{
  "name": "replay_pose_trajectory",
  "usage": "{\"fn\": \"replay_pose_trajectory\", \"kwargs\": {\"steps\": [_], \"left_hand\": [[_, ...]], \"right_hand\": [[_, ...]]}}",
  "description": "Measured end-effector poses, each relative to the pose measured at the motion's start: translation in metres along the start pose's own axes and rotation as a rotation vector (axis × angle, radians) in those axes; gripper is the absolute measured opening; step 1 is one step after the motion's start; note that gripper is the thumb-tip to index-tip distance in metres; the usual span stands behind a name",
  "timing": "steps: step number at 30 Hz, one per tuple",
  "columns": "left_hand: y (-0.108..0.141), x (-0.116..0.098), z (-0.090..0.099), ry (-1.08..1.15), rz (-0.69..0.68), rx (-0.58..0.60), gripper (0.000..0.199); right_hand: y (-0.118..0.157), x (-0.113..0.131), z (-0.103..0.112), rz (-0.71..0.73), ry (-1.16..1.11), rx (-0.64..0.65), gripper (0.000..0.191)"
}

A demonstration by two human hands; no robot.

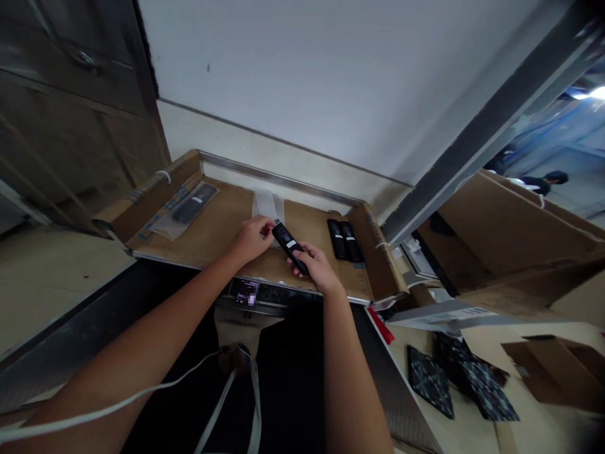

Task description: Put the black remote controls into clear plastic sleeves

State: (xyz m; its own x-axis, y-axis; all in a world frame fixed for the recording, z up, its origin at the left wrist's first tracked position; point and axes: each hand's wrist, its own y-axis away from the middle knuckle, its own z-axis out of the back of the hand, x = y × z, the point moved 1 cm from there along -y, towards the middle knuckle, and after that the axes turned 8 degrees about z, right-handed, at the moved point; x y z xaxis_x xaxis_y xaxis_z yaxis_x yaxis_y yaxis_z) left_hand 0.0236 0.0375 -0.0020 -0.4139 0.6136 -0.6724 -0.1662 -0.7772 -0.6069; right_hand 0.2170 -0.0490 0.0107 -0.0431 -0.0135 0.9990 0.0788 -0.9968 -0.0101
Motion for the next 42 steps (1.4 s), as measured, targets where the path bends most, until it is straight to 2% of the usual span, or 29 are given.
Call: {"fn": "replay_pose_trajectory", "kwargs": {"steps": [7, 11, 13, 20, 29, 34, 38, 42], "left_hand": [[0.001, -0.003, 0.001, 0.061, -0.062, 0.075, 0.027], [-0.001, 0.005, 0.004, 0.097, 0.076, -0.085, 0.023], [-0.003, 0.007, 0.005, 0.096, 0.134, -0.127, 0.018], [-0.005, 0.003, -0.003, -0.043, 0.082, 0.009, 0.010], [-0.004, -0.001, 0.001, -0.097, 0.066, -0.014, 0.008], [-0.003, -0.006, 0.004, -0.046, 0.023, -0.013, 0.012], [-0.004, -0.004, 0.002, 0.014, -0.015, 0.018, 0.012], [-0.003, -0.003, 0.002, 0.060, -0.005, 0.019, 0.012]], "right_hand": [[0.000, 0.000, 0.000, -0.012, 0.011, -0.016, 0.045], [0.000, -0.001, 0.000, -0.014, -0.003, -0.015, 0.045], [0.000, -0.001, 0.000, -0.011, -0.003, -0.006, 0.045], [-0.001, -0.004, 0.000, -0.007, 0.014, 0.012, 0.044], [0.000, -0.001, -0.001, 0.021, -0.014, 0.048, 0.043], [0.001, 0.000, 0.000, 0.044, -0.079, 0.131, 0.040], [-0.001, 0.000, 0.000, 0.104, -0.040, 0.166, 0.034], [-0.001, -0.001, 0.000, 0.136, 0.013, 0.200, 0.043]]}}
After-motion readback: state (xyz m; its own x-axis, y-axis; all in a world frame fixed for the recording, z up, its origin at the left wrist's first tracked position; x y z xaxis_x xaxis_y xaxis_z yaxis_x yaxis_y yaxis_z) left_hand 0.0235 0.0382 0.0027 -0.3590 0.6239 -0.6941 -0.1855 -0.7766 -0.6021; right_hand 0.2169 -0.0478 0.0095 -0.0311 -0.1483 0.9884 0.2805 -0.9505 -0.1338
